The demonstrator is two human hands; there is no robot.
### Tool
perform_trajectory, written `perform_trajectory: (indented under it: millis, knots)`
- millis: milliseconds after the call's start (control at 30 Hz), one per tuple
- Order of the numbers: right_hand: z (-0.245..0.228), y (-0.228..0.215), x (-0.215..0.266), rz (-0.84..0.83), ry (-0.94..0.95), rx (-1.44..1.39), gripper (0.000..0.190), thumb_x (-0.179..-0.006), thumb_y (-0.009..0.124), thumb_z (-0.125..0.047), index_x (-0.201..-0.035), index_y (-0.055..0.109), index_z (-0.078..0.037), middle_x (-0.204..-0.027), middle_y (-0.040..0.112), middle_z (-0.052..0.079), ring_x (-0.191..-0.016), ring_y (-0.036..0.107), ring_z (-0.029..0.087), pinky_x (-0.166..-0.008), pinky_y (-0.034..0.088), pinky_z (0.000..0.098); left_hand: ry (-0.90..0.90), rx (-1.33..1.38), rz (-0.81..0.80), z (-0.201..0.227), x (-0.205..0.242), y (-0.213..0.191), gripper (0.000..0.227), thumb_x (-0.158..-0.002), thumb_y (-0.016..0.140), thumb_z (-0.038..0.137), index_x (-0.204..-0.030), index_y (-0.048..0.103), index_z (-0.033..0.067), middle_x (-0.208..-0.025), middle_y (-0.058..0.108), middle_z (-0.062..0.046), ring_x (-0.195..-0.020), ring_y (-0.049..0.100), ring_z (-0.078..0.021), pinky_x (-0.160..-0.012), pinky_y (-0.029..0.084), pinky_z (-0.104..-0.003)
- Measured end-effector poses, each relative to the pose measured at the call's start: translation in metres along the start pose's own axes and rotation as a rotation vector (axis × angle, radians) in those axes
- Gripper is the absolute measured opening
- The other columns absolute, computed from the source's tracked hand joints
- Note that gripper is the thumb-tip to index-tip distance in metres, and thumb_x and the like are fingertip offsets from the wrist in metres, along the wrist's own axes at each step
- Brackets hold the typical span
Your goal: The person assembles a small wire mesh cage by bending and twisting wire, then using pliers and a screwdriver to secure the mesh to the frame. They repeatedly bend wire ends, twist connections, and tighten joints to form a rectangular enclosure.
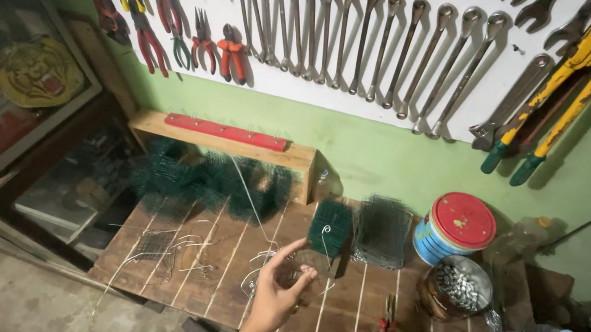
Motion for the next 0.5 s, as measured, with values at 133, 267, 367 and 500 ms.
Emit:
perform_trajectory:
  millis: [133,267,367,500]
  knots:
    - [-0.054,-0.016,0.016,-0.329,0.243,0.1,0.067,-0.071,0.078,-0.067,-0.119,0.071,-0.02,-0.129,0.062,0.019,-0.123,0.061,0.04,-0.104,0.05,0.0484,0.144,-0.124,0.0,0.007,-0.004,-0.008,0.054,-0.089,0.075,-0.006,-0.139,0.061,0.0087,-0.099,0.071,-0.001,-0.09,0.066,-0.0062,-0.077,0.059,-0.021]
    - [-0.08,-0.043,0.007,-0.368,0.153,0.083,0.082,-0.065,0.078,-0.067,-0.132,0.068,-0.021,-0.129,0.056,0.026,-0.119,0.053,0.048,-0.099,0.045,0.0562,0.119,-0.112,0.014,0.005,-0.012,-0.019,0.05,-0.088,0.075,-0.004,-0.135,0.065,0.0091,-0.108,0.065,-0.002,-0.089,0.065,-0.0087,-0.076,0.058,-0.023]
    - [-0.077,-0.036,0.001,-0.442,0.216,0.242,0.08,-0.073,0.074,-0.074,-0.129,0.07,-0.016,-0.138,0.053,0.025,-0.127,0.049,0.047,-0.104,0.04,0.0587,0.11,-0.15,0.006,0.01,-0.014,-0.027,0.05,-0.088,0.076,-0.002,-0.135,0.066,0.0101,-0.105,0.066,-0.005,-0.089,0.066,-0.0094,-0.077,0.057,-0.024]
    - [-0.057,-0.017,-0.004,-0.583,0.413,0.383,0.062,-0.082,0.069,-0.062,-0.127,0.074,-0.02,-0.15,0.049,0.014,-0.142,0.044,0.042,-0.117,0.037,0.057,0.199,-0.19,-0.018,0.023,-0.017,-0.033,0.049,-0.086,0.076,-0.003,-0.133,0.067,0.0096,-0.118,0.066,-0.004,-0.092,0.069,-0.0094,-0.082,0.059,-0.023]
Point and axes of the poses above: each hand's wrist, its own x-axis away from the middle knuckle, its own y-axis out of the palm, z = x × y, the point moved 7 cm from there along -x, towards the middle knuckle
